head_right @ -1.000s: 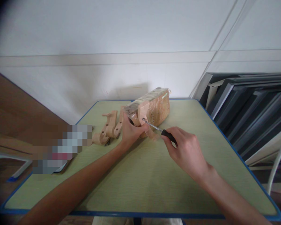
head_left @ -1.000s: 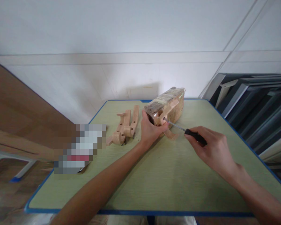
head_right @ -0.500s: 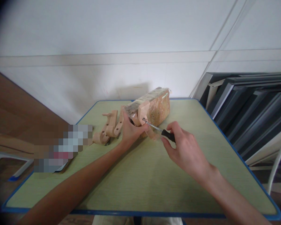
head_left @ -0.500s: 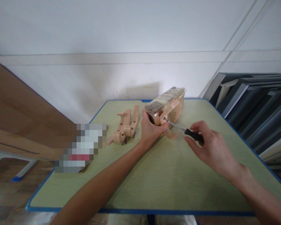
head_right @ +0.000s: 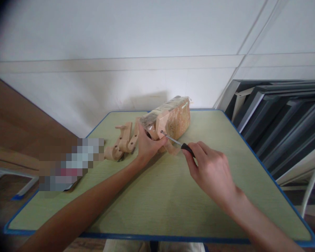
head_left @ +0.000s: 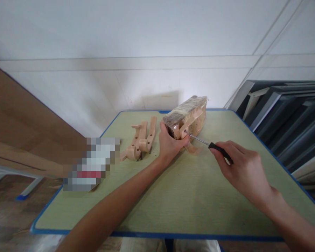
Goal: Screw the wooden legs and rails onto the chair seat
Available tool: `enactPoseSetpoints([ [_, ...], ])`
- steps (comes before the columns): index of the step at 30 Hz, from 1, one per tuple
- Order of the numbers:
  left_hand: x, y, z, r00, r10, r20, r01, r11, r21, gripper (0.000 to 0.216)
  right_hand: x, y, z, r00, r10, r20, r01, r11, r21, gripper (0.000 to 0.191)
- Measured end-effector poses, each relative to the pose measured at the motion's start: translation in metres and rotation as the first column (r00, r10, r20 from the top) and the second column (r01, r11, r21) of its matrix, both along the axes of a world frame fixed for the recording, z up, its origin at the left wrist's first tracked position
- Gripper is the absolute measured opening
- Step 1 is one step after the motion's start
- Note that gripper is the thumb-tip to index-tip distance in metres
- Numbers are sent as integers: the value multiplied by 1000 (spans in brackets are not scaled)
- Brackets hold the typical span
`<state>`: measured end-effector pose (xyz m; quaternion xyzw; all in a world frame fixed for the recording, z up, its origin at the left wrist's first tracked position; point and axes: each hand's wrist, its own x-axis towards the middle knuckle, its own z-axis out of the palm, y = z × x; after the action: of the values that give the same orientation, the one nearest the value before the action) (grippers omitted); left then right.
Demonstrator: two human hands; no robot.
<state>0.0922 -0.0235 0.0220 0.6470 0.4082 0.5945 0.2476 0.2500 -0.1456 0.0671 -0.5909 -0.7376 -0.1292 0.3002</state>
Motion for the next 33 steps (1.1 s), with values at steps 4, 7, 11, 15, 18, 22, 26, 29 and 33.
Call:
enactPoseSetpoints([
  [4,1,0,-1,999,-35,33,34,999,21,58,-2,4,-3,995,-27,-95,20,997,-73,18],
  [7,2,0,-1,999,-31,32,31,999,8,60,-4,6,0,984,-45,-171,18,988,-153,23],
  [11,1,1,-2,999,-27,18,27,1000,-7,59,-4,8,5,958,-13,-285,-56,971,-233,17],
  [15,0,2,-1,999,-32,3,32,999,13,59,-2,6,6,955,1,-296,-63,978,-200,19],
  [18,-1,2,0,1000,-24,-3,24,1000,5,56,-1,4,5,973,26,-229,-59,989,-139,11],
  [22,0,1,2,1000,-9,1,9,1000,3,57,-2,0,4,990,35,-137,-42,998,-44,6],
  [26,0,1,-1,1000,1,-10,-2,1000,-21,58,-2,-1,3,998,16,-63,-15,1000,9,6],
  [29,1,2,-3,1000,8,-6,-8,1000,-27,58,0,0,2,1000,-17,-11,17,1000,22,9],
  [33,1,1,-2,1000,-4,4,4,1000,-10,59,1,1,1,987,-123,99,118,992,52,15],
])
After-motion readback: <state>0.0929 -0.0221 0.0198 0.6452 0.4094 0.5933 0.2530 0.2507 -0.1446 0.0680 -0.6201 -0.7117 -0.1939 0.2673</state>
